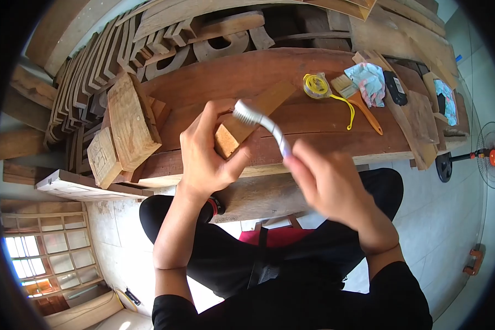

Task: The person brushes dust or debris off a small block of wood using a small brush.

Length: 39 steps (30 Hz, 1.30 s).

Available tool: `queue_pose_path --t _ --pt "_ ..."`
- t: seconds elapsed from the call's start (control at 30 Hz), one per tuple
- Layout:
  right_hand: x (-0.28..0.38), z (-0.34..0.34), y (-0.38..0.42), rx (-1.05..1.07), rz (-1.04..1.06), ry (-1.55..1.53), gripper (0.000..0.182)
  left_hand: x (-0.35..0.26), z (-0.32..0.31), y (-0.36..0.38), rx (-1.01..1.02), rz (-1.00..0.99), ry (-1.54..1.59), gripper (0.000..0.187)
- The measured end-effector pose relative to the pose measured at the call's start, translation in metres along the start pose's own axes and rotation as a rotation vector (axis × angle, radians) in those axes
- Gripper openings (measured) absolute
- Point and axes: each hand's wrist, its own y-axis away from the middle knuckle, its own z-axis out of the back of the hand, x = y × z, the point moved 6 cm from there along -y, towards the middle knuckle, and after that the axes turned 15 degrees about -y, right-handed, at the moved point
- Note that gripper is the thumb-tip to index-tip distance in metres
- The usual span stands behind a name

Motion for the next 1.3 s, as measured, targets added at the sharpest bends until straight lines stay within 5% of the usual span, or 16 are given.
queue_pose_path --t 0.1,0.23,0.37,0.53,0.67,0.83,0.97,1.1,1.3 --pt "-0.059 0.004 -0.017 -0.127 -0.102 0.184 0.022 -0.005 0.003 -0.003 -0.036 -0.009 -0.015 0.04" --pt "0.004 -0.003 0.003 0.01 0.079 -0.165 0.023 -0.002 0.001 -0.001 -0.021 -0.008 -0.016 0.041" --pt "-0.058 0.005 -0.016 -0.113 -0.161 0.15 0.017 -0.006 0.0 -0.003 -0.051 -0.027 -0.027 0.044" --pt "0.013 -0.002 0.01 0.073 0.014 -0.106 0.015 -0.004 0.0 0.001 0.004 -0.023 -0.034 0.044" --pt "-0.062 0.003 -0.016 -0.11 -0.196 0.09 0.022 -0.011 0.002 -0.004 0.02 -0.046 -0.036 0.043" --pt "0.007 -0.005 0.007 0.066 0.01 -0.111 0.016 -0.008 0.0 0.0 0.03 -0.052 -0.049 0.044" --pt "-0.052 -0.003 -0.012 -0.189 -0.003 0.258 0.023 -0.011 0.0 -0.005 -0.011 -0.036 -0.025 0.045" --pt "0.007 -0.005 0.009 -0.042 0.073 0.018 0.022 -0.006 0.003 -0.001 0.043 -0.015 -0.048 0.05" --pt "-0.041 0.001 -0.008 -0.066 -0.14 -0.032 0.019 -0.002 0.004 -0.004 -0.02 -0.057 -0.013 0.067"
